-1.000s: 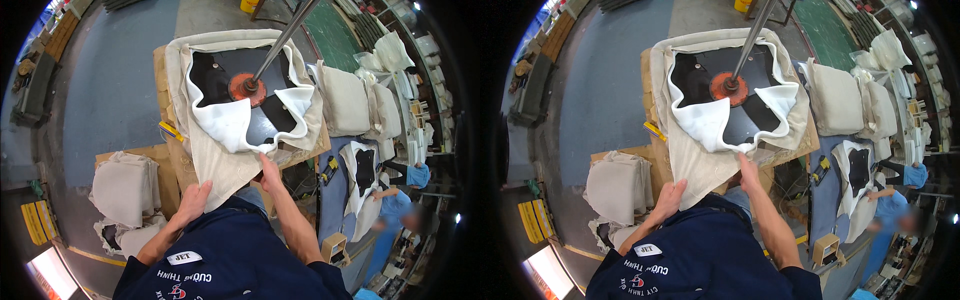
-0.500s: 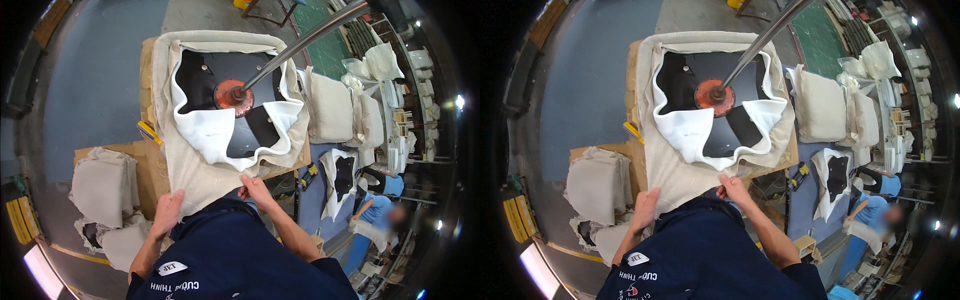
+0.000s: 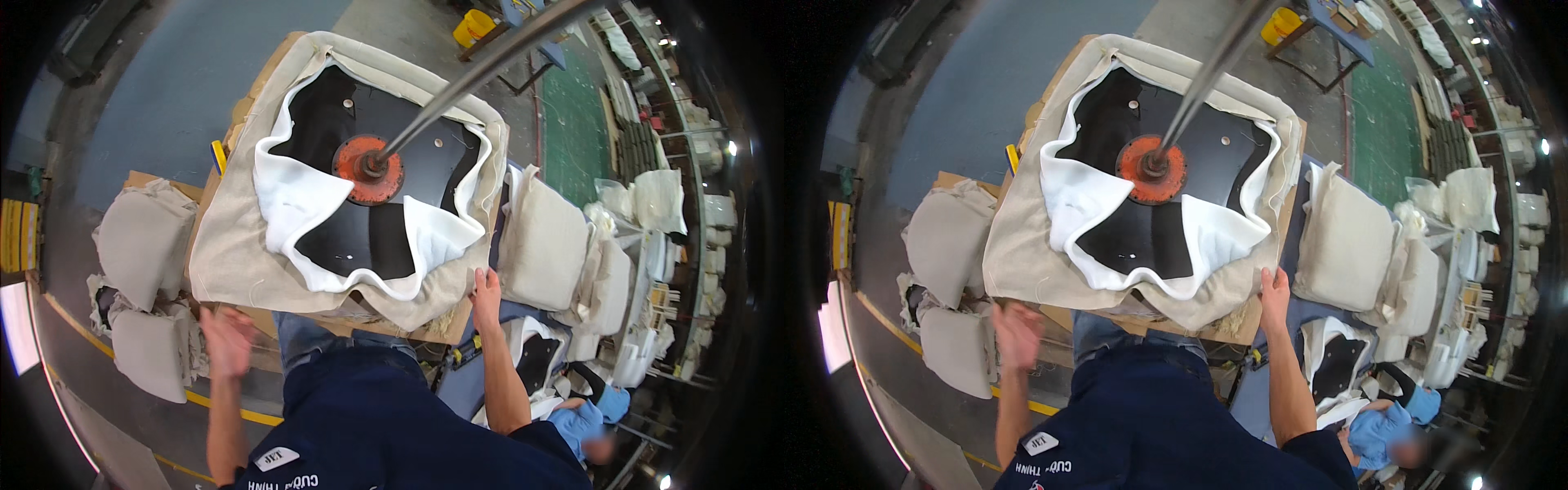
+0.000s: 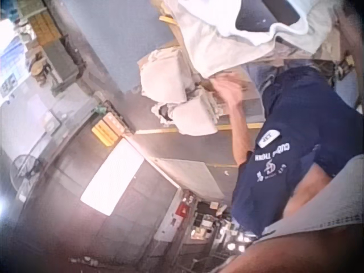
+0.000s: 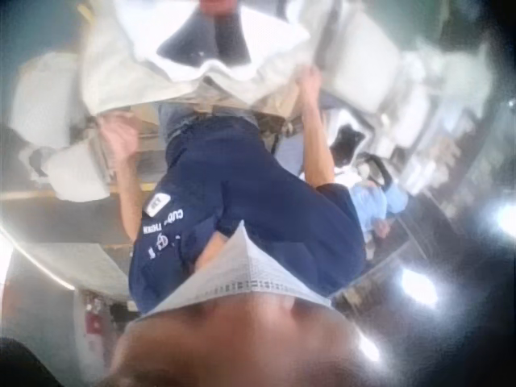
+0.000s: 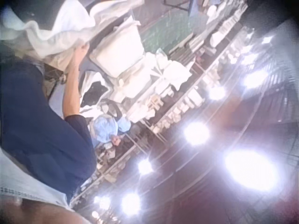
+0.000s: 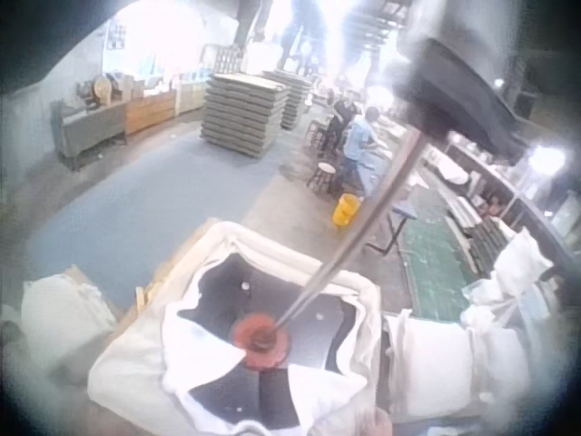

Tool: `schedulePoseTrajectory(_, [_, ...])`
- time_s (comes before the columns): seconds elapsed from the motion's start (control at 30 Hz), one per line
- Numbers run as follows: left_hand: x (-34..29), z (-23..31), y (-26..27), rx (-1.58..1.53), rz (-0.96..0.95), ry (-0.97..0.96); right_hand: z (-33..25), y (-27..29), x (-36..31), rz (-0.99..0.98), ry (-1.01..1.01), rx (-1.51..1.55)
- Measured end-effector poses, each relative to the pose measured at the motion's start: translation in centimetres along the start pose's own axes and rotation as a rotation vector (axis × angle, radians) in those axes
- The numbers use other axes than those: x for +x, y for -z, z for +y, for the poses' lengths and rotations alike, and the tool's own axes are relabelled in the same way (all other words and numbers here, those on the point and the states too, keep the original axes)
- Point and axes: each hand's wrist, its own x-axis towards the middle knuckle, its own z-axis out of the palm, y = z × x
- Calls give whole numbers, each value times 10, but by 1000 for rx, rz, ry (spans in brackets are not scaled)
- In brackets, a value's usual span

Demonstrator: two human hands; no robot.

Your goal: The person staples fabric onto a cushion frame using a pneumatic staple gun, then uses a screwdriver to adjust the fabric tension. The person handles the cushion and fabric repeatedly to align and secure it.

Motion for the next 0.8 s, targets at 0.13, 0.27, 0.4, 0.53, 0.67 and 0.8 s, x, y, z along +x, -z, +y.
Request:
schedulePoseTrajectory(0.13, [-17, -145, -82, 622, 205, 471, 7, -6, -27, -134, -195, 71])
schedulePoseTrajectory(0.27, [42, -264, -99, 725, -81, 685, -16, -17, -53, -305, -509, 211])
schedulePoseTrajectory(0.4, [62, -287, -186, 869, 224, 573, 10, -6, -53, -284, -376, -6])
schedulePoseTrajectory(0.53, [57, -299, -146, 1019, 102, 226, 4, -3, -60, -273, 149, -656])
schedulePoseTrajectory(0.67, [38, -282, -155, 894, 31, 177, 6, 0, -76, -245, 502, -729])
schedulePoseTrajectory(0.8, [27, -268, -151, 995, -44, 169, 4, 2, -101, -256, 524, -717])
